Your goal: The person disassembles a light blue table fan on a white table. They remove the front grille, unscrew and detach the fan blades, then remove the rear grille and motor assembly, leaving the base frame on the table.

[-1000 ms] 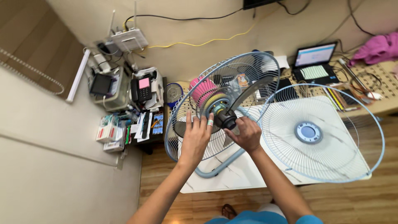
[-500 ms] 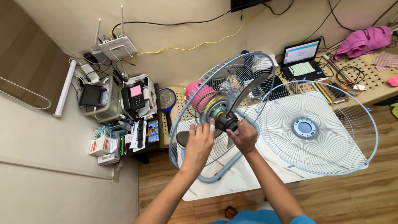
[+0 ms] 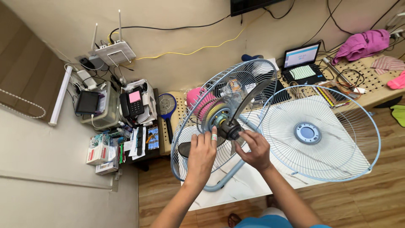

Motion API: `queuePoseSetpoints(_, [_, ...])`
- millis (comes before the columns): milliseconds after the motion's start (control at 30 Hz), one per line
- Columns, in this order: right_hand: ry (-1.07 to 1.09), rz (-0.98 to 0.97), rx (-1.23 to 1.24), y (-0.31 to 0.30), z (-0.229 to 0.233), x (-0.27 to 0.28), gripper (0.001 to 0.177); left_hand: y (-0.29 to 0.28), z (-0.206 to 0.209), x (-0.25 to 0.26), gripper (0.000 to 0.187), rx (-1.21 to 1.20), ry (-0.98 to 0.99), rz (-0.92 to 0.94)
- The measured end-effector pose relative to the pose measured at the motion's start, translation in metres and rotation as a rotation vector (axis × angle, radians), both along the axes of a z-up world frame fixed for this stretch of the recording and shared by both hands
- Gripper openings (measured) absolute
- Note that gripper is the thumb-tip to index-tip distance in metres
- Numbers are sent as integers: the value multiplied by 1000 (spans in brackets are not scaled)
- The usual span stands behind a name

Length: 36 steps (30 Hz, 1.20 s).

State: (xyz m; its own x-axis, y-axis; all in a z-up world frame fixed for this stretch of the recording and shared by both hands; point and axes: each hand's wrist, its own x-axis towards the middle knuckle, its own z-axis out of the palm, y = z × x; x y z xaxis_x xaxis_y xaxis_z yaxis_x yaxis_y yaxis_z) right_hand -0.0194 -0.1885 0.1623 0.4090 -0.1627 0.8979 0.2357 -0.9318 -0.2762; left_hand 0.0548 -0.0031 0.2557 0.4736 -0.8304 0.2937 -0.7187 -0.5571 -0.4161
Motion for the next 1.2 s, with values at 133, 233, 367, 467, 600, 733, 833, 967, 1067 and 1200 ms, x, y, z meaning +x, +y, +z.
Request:
queuePoseSetpoints(133, [53,0,-15,-3,8,0,42,2,3,-8,70,-52,-19,5])
queuePoseSetpoints(233, [59,15,18,-8,8,2,39,1,1,-19,67,-267,53,-103])
queuePoseSetpoints(367, [225,-28,64,-14,5,3,35,4,-18,-46,61,-507,260,-158])
queuePoseSetpoints(467, [274,9,88,-20,7,6,37,1,-44,-59,51,-640,477,-125])
queuePoseSetpoints(600, [94,186,38,-25,15,4,47,8,-91,-62,57,-1042,1122,164])
queuePoseSetpoints(733, [81,199,-58,-25,20,4,39,13,-136,-45,61,-1554,1472,241])
queuePoseSetpoints(833, [95,188,-55,-27,20,5,38,18,-152,-38,51,-1790,1485,186])
queuePoseSetpoints(967, [117,206,3,-31,17,8,35,18,-150,-37,49,-1941,1441,64])
queuePoseSetpoints(1067, [158,185,35,-33,14,11,35,17,-141,-33,38,-1961,1417,74])
queuePoseSetpoints(1200, [179,195,59,-34,12,11,40,17,-134,-29,35,-1972,1385,114])
